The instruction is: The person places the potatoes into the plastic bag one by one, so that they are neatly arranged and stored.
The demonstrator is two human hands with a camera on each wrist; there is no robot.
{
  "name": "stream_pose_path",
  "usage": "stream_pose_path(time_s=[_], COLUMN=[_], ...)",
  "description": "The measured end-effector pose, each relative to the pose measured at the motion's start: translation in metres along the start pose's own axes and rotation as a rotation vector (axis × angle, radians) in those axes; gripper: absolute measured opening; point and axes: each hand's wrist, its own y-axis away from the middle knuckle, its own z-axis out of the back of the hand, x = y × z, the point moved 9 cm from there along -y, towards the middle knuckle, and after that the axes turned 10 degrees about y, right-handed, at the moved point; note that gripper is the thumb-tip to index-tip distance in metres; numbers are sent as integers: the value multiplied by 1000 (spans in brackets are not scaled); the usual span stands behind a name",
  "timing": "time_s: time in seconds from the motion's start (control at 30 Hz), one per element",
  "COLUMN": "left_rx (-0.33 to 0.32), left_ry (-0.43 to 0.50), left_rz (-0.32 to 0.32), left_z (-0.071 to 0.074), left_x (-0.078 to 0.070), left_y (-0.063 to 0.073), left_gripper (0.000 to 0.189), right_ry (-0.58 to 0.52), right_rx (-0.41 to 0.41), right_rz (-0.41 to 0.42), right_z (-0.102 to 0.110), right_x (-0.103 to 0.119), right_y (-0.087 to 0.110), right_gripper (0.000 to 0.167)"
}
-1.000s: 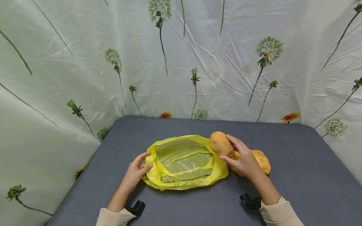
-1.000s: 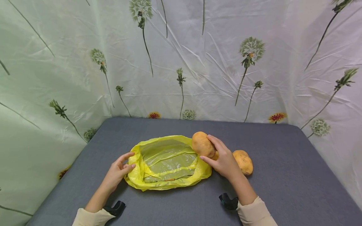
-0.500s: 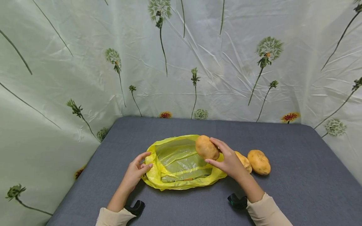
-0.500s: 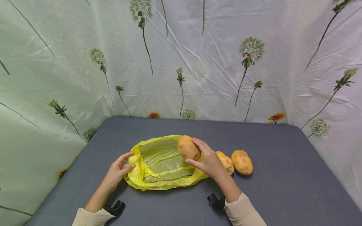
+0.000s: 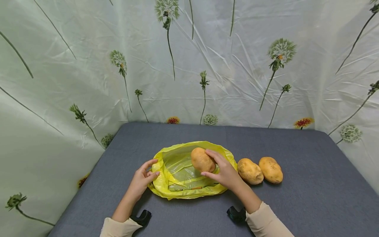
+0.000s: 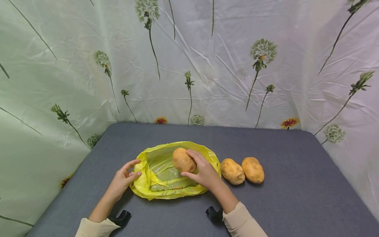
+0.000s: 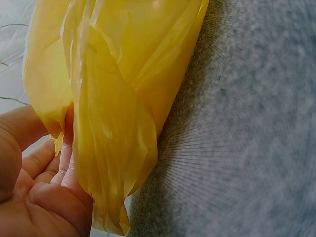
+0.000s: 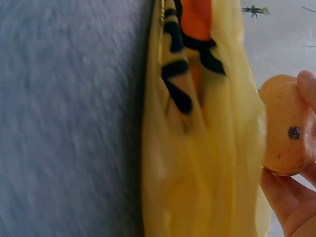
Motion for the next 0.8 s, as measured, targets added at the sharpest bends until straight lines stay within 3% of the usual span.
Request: stream_pose_path(time_s=[0.63,0.8], left_rx=[-3,-2], left_ry=[12,-10], left_rz=[35,37], left_z=[0,-6], left_x=[1,-14], left_y=[0,5], left_gripper=[50,48], right_ry=[-50,-71], right_rx=[65,83], right_rz=[-45,-57], right_z=[-41,-49], right_x=[7,8], right_y=[-4,-6], right_gripper=[70,69])
